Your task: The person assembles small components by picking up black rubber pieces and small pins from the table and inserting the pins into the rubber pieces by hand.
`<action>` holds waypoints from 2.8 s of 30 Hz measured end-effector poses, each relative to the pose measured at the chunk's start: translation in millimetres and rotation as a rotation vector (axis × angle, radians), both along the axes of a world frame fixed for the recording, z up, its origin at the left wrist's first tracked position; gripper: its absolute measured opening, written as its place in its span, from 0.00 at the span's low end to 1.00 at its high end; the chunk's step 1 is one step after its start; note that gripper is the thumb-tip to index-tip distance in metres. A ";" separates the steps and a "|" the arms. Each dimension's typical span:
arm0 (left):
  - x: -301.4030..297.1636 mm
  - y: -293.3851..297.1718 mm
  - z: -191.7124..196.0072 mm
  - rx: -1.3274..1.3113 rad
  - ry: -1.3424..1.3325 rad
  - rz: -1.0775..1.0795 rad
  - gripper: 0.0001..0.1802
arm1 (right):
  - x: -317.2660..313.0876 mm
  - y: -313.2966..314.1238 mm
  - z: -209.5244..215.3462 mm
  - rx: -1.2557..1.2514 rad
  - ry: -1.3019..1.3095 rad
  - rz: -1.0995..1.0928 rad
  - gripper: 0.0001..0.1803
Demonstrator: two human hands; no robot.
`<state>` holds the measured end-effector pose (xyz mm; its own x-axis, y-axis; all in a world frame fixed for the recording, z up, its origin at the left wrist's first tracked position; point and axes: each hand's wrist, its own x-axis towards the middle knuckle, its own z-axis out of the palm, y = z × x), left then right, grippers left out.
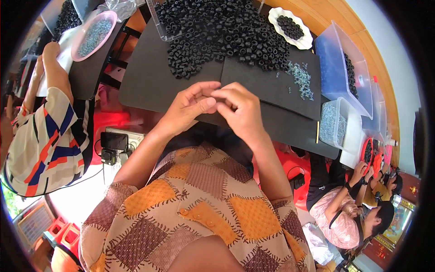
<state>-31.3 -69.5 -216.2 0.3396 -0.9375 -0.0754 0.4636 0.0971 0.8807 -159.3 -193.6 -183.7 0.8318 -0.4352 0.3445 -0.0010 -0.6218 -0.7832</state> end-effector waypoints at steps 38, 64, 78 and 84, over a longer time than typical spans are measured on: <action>19.4 2.4 -11.1 -0.075 0.457 0.007 0.18 | 24.3 1.9 16.7 0.131 -0.165 -0.058 0.06; 33.2 25.1 -17.1 -0.170 0.508 0.053 0.13 | 86.1 -43.2 -6.7 -0.244 0.163 -0.118 0.09; 34.2 21.0 -17.3 -0.197 0.547 0.064 0.13 | 73.6 -36.5 -13.4 -0.293 0.072 -0.064 0.08; 30.7 17.8 -15.2 -0.166 0.500 0.010 0.16 | 26.8 -14.6 -7.7 0.389 -0.047 -0.102 0.06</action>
